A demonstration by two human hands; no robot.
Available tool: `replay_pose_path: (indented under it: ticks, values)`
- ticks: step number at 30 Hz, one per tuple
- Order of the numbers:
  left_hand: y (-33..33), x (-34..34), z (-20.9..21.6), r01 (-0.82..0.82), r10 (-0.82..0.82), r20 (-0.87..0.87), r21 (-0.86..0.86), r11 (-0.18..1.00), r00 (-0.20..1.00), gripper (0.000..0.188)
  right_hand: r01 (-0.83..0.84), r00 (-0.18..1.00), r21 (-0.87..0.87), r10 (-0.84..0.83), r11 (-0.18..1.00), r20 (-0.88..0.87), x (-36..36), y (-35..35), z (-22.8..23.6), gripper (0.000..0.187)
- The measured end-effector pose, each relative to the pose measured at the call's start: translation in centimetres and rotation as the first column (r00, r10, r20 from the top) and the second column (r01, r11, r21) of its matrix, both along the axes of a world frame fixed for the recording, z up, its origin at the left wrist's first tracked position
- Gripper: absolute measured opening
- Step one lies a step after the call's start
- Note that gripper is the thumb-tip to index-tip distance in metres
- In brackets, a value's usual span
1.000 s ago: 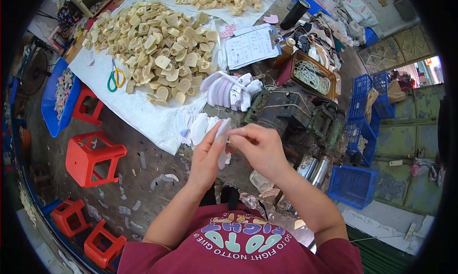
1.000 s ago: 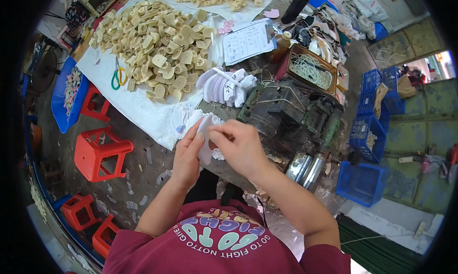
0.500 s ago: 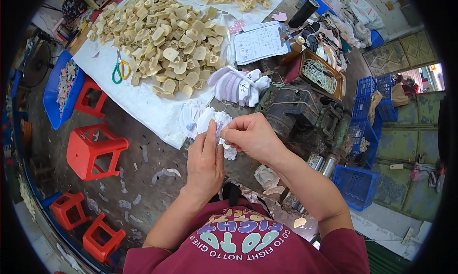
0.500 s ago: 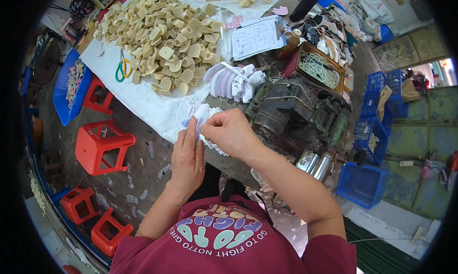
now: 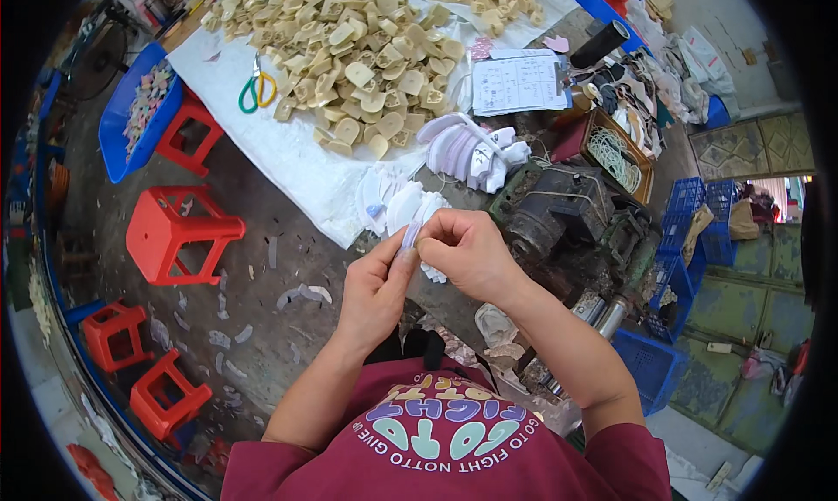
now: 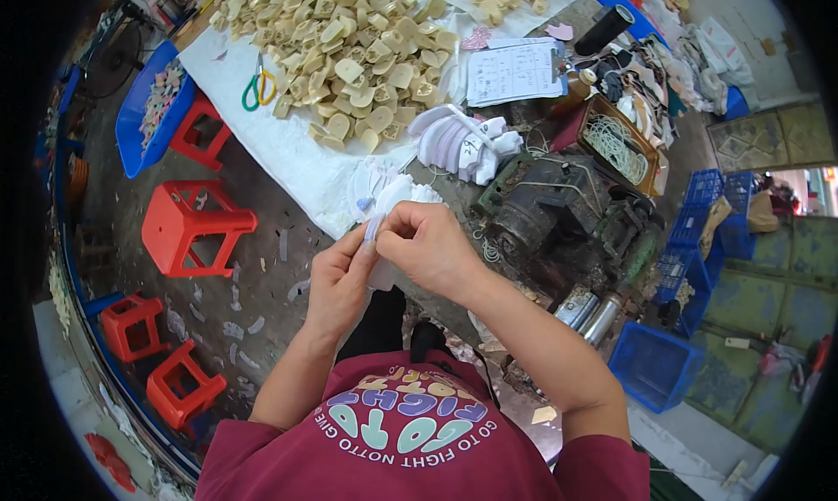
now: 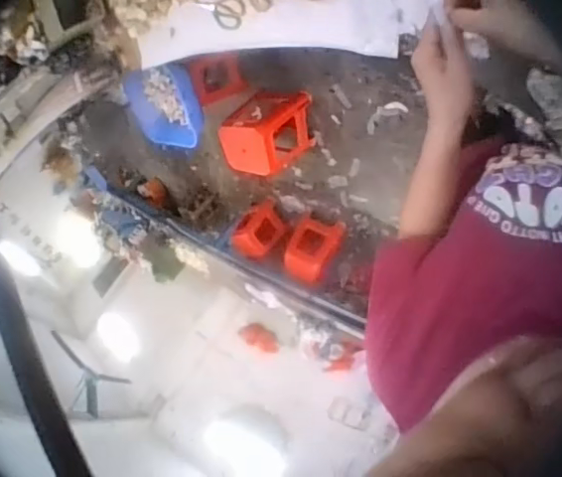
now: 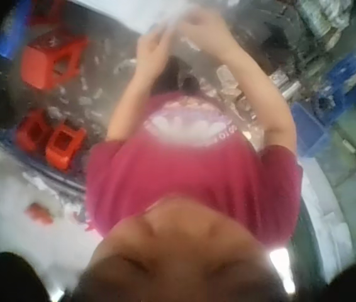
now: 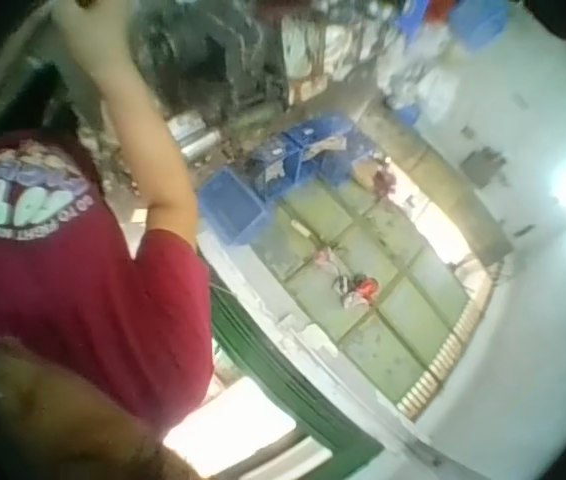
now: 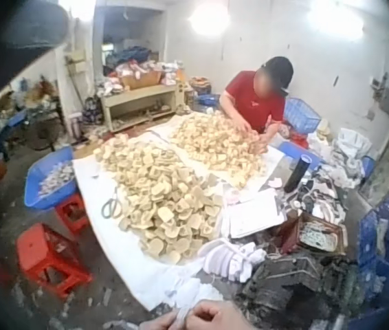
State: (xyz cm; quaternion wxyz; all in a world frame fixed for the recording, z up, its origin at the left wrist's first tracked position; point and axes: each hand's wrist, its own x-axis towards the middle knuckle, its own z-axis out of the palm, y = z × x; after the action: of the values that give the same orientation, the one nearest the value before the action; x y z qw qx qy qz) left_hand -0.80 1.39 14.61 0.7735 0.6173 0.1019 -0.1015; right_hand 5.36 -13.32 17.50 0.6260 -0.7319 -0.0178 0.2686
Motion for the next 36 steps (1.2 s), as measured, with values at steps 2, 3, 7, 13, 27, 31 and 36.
replay_pose_path:
  ticks: [2, 3, 7, 13, 27, 31, 36]
  values:
    - [0.3, -0.3, -0.4, -0.053, 0.051, -0.025, -0.082, 0.995, 0.998, 0.031, -0.008, 0.998, -0.056, 0.011, 0.998, 0.061, -0.6, 0.7, 0.4, 0.011]
    - [0.5, -0.4, -0.3, -0.082, 0.07, -0.074, -0.182, 0.98, 0.995, 0.03, -0.01, 0.995, -0.084, 0.018, 0.996, 0.094, -0.9, 1.0, 0.5, 0.013]
    - [1.5, -1.1, -0.2, -0.17, 0.114, -0.178, -0.341, 0.925, 0.977, 0.026, -0.044, 0.919, -0.193, 0.115, 0.98, 0.376, -1.7, 2.3, 0.0, 0.011]
    - [3.1, -2.6, -1.0, -0.34, 0.223, -0.295, -0.446, 0.828, 0.929, 0.026, -0.111, 0.919, -0.111, 0.144, 0.988, 0.366, -2.3, 3.9, -1.9, 0.012]
    - [4.4, -4.4, -1.5, -0.477, 0.435, -0.195, -0.375, 0.795, 0.879, 0.028, 0.043, 0.992, 0.254, -0.011, 0.966, -0.123, -4.1, 6.8, -3.2, 0.014]
    - [4.0, -4.6, -0.7, -0.518, 0.413, -0.318, -0.42, 0.745, 0.853, 0.033, -0.077, 0.984, 0.034, 0.07, 0.996, 0.163, -4.3, 7.6, -3.4, 0.007]
    - [6.7, -4.5, -3.2, -0.588, 0.365, -0.462, -0.588, 0.556, 0.808, 0.033, -0.167, 0.881, 0.241, 0.035, 0.956, 0.471, -4.7, 8.6, -3.7, 0.004]
